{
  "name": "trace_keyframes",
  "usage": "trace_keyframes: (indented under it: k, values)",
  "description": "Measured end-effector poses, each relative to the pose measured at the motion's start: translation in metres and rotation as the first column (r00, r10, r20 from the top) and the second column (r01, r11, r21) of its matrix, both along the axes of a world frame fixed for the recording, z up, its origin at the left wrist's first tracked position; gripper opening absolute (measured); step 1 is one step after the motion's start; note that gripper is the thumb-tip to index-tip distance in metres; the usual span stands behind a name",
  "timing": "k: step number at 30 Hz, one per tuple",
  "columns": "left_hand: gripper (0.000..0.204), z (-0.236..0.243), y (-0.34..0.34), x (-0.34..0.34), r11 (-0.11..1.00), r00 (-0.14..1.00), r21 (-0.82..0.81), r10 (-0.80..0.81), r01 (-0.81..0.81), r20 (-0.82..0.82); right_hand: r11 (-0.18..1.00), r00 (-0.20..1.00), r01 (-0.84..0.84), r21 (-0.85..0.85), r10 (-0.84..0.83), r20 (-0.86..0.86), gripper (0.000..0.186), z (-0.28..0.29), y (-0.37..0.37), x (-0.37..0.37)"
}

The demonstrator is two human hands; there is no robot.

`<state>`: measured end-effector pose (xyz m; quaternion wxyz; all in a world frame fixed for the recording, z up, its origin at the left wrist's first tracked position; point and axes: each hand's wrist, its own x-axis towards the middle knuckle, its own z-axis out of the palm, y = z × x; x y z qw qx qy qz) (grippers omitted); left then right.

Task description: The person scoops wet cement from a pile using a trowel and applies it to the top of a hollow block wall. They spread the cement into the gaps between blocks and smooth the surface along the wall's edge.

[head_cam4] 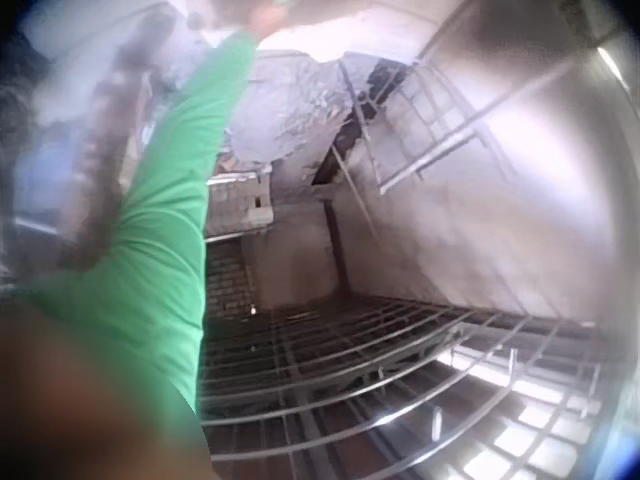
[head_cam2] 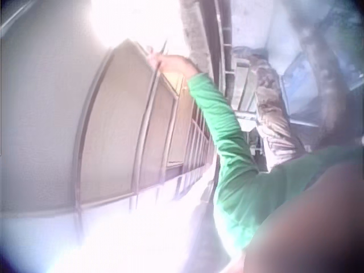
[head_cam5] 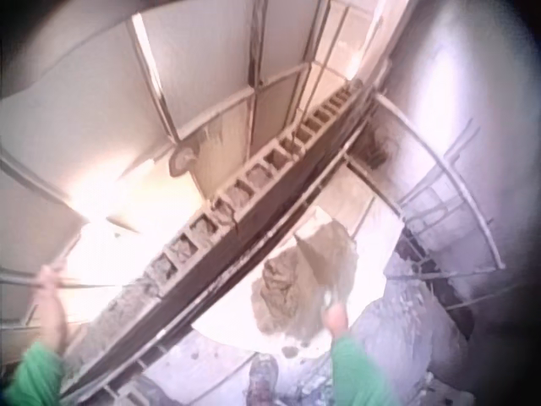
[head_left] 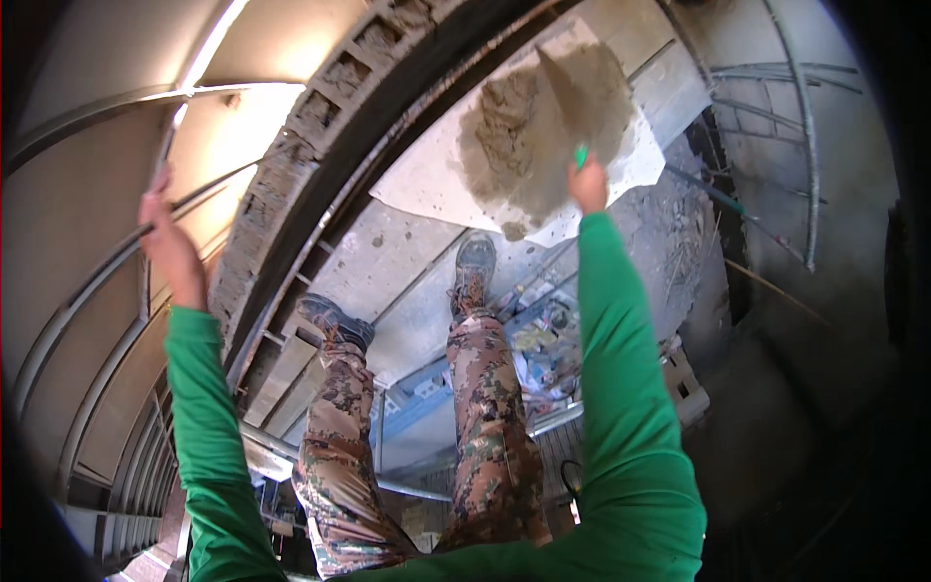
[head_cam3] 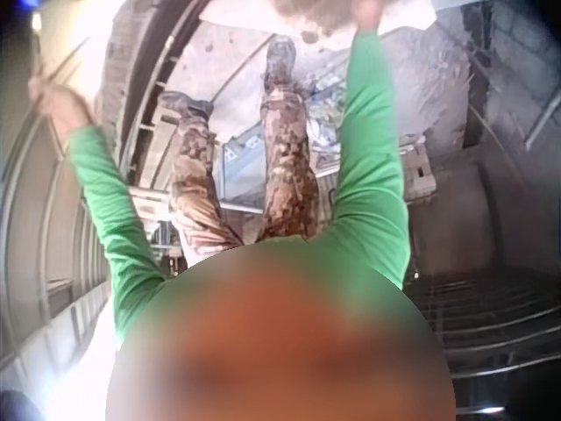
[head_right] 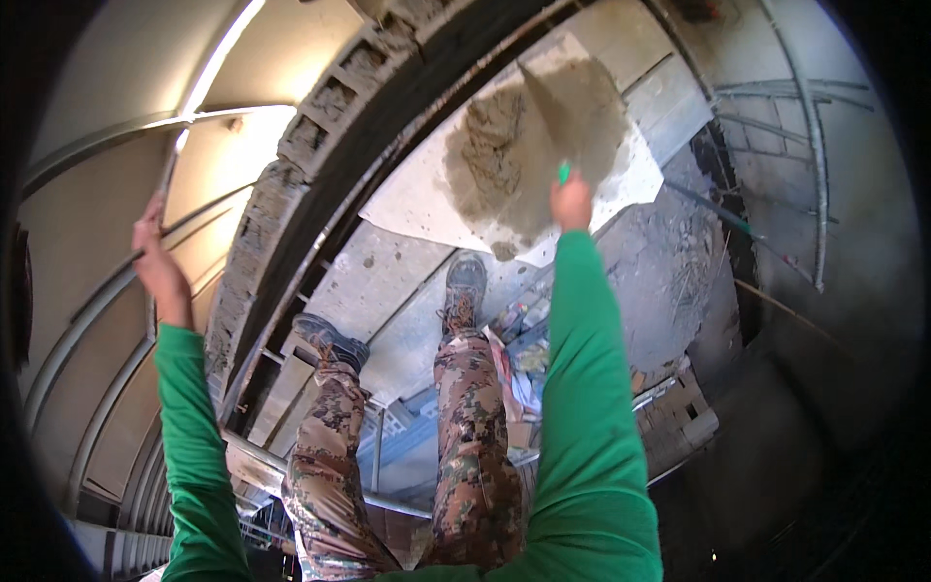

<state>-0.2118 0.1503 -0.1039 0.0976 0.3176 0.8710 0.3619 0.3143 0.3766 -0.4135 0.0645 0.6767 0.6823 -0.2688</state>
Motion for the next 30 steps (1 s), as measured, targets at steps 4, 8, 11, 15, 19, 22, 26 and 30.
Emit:
trace_keyframes:
  k: [4,8,11,15,19,22,26,30]
  values:
    - [0.043,-0.028,0.035,0.023,0.999,0.999,0.046,-0.027,0.026,0.027,0.965,0.967,-0.24,0.108,0.228,0.112,0.033,-0.029,0.101,0.024]
    - [0.047,-0.045,0.026,0.0,0.998,0.997,0.02,-0.06,0.061,-0.056,0.931,0.917,-0.361,-0.049,0.364,0.16,0.035,-0.071,0.072,-0.009]
    - [0.048,-0.047,0.027,0.003,0.985,0.984,-0.154,-0.101,0.079,-0.143,0.868,0.863,-0.462,-0.181,0.487,0.133,0.041,-0.064,0.012,0.038]
    - [0.05,-0.042,0.02,-0.004,0.999,0.997,-0.037,-0.001,-0.002,-0.083,0.913,0.93,-0.359,-0.192,0.368,0.012,0.041,-0.031,-0.041,0.131]
    - [0.052,-0.04,0.026,0.005,0.998,0.998,-0.059,0.002,-0.006,-0.066,0.966,0.997,0.031,-0.256,-0.012,0.075,0.036,-0.011,-0.1,0.198]
    - [0.052,-0.041,0.022,0.004,0.999,0.998,-0.033,-0.01,0.008,-0.063,0.976,0.992,0.097,-0.197,-0.077,0.104,0.031,-0.046,-0.114,0.164]
    - [0.052,-0.046,0.029,0.003,0.996,0.994,-0.034,-0.083,0.08,-0.077,0.949,0.978,0.05,-0.312,-0.11,-0.179,0.032,-0.109,-0.107,0.044]
    - [0.051,-0.048,0.019,-0.01,0.997,0.992,0.015,-0.071,0.073,-0.109,0.795,0.912,0.017,-0.607,-0.261,-0.316,0.029,-0.102,-0.099,-0.027]
